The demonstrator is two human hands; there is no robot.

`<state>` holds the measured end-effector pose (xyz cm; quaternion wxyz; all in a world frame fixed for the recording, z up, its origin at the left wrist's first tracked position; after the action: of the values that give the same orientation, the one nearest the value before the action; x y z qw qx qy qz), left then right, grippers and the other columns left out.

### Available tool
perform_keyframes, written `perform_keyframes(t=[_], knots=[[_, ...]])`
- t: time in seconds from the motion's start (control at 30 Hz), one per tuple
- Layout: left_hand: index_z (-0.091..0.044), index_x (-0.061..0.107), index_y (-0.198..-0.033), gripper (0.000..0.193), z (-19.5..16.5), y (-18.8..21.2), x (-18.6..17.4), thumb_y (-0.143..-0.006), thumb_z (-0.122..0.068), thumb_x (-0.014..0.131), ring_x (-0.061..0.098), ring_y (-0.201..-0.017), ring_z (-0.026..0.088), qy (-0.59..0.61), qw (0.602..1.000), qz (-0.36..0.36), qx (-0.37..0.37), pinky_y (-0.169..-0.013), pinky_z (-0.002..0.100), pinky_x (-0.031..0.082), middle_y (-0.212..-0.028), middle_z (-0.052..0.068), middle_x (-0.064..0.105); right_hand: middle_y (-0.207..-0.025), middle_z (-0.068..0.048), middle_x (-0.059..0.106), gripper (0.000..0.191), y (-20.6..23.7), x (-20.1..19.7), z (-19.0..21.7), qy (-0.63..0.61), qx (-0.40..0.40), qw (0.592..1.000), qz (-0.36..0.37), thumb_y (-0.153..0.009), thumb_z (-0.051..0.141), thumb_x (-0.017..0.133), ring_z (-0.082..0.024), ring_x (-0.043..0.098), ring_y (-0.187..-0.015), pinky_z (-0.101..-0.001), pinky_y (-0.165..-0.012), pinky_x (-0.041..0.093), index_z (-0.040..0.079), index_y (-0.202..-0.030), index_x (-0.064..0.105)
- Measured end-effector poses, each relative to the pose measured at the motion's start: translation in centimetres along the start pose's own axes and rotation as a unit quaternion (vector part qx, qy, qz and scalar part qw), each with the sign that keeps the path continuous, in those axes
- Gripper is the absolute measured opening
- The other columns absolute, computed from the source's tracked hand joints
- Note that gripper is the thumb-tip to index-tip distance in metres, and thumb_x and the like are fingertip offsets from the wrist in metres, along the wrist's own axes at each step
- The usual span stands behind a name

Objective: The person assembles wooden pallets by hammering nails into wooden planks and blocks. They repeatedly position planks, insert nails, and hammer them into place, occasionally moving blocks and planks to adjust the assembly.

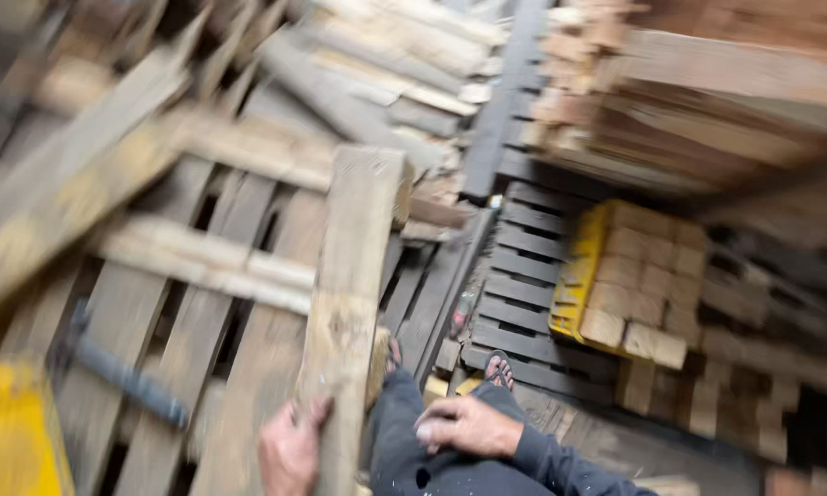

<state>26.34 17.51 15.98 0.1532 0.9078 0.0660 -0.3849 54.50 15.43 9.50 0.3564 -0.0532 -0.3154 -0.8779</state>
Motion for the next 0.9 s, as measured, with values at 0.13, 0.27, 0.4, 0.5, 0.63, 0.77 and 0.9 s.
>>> perform_keyframes(t=[0.13, 0.27, 0.4, 0.5, 0.63, 0.77, 0.9], knots=[[-0.002, 0.08, -0.094, 0.046, -6.4, -1.1, 7.2, -0.083, -0.047, 0.078, 0.067, -0.067, 0.018, 0.04, 0.991, 0.078, -0.1, -0.067, 0.034, 0.054, -0.07, 0.015, 0.077, -0.111, -0.008, 0.072, 0.042, 2.2, -0.8, -0.8, 0.012, -0.083, 0.988, -0.133, -0.098, 0.03, 0.073, -0.011, 0.066, -0.103, -0.0278, -0.092, 0.053, -0.001, -0.126, 0.067], [-0.005, 0.079, -0.105, 0.046, -12.4, -3.5, 13.5, -0.092, -0.049, 0.07, 0.068, -0.067, 0.023, -0.076, 0.965, 0.236, 0.086, -0.068, 0.037, 0.054, -0.072, 0.019, 0.072, -0.121, -0.008, 0.07, 0.051, 2.1, -1.3, -4.1, -0.301, -0.128, 0.895, -0.305, -0.097, 0.03, 0.075, -0.018, 0.067, -0.106, -0.0369, -0.092, 0.056, 0.003, -0.137, 0.059], [-0.004, 0.075, -0.111, 0.05, -15.8, -1.9, 20.3, -0.093, -0.049, 0.065, 0.074, -0.076, 0.026, -0.084, 0.877, 0.403, 0.249, -0.073, 0.039, 0.056, -0.086, 0.019, 0.076, -0.122, -0.008, 0.069, 0.052, 2.8, 1.9, -6.8, -0.575, -0.198, 0.683, -0.406, -0.09, 0.026, 0.076, -0.025, 0.068, -0.106, -0.0476, -0.09, 0.057, 0.011, -0.137, 0.058], [-0.001, 0.072, -0.117, 0.055, -15.4, 0.5, 24.8, -0.092, -0.049, 0.066, 0.077, -0.091, 0.034, -0.099, 0.821, 0.47, 0.308, -0.082, 0.043, 0.058, -0.095, 0.026, 0.075, -0.124, -0.007, 0.07, 0.051, 3.3, 4.6, -7.4, -0.647, -0.243, 0.566, -0.448, -0.089, 0.028, 0.075, -0.024, 0.069, -0.111, -0.0463, -0.092, 0.057, 0.013, -0.136, 0.06], [-0.002, 0.07, -0.113, 0.057, -12.3, 6.1, 30.1, -0.091, -0.054, 0.066, 0.068, -0.1, 0.047, -0.221, 0.715, 0.528, 0.401, -0.086, 0.052, 0.054, -0.101, 0.029, 0.072, -0.123, -0.009, 0.073, 0.049, 5.7, 6.9, -10.1, -0.674, -0.258, 0.441, -0.533, -0.089, 0.03, 0.076, -0.027, 0.069, -0.112, -0.0442, -0.093, 0.056, 0.009, -0.132, 0.065], [-0.007, 0.065, -0.12, 0.053, -9.0, 10.7, 32.5, -0.093, -0.053, 0.062, 0.064, -0.102, 0.05, -0.32, 0.616, 0.542, 0.473, -0.087, 0.058, 0.051, -0.106, 0.027, 0.07, -0.121, -0.007, 0.074, 0.045, 8.3, 8.5, -13.8, -0.702, -0.28, 0.33, -0.566, -0.089, 0.027, 0.074, -0.024, 0.069, -0.111, -0.0429, -0.094, 0.057, 0.009, -0.129, 0.067], [-0.016, 0.062, -0.128, 0.05, -7.6, 13.3, 33.4, -0.092, -0.051, 0.058, 0.066, -0.108, 0.043, -0.335, 0.526, 0.598, 0.504, -0.091, 0.053, 0.053, -0.115, 0.02, 0.071, -0.116, -0.009, 0.073, 0.042, 10.8, 8.2, -18.6, -0.738, -0.264, 0.229, -0.577, -0.087, 0.021, 0.071, -0.027, 0.07, -0.105, -0.0471, -0.091, 0.057, 0.009, -0.126, 0.065]])
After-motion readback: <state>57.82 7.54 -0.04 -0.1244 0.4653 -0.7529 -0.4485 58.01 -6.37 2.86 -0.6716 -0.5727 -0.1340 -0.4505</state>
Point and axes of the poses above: each hand's wrist, its own y-axis away from the middle knuckle, its own x-axis out of the palm, z = x × y, the point moved 5 cm from there along -y, towards the middle knuckle
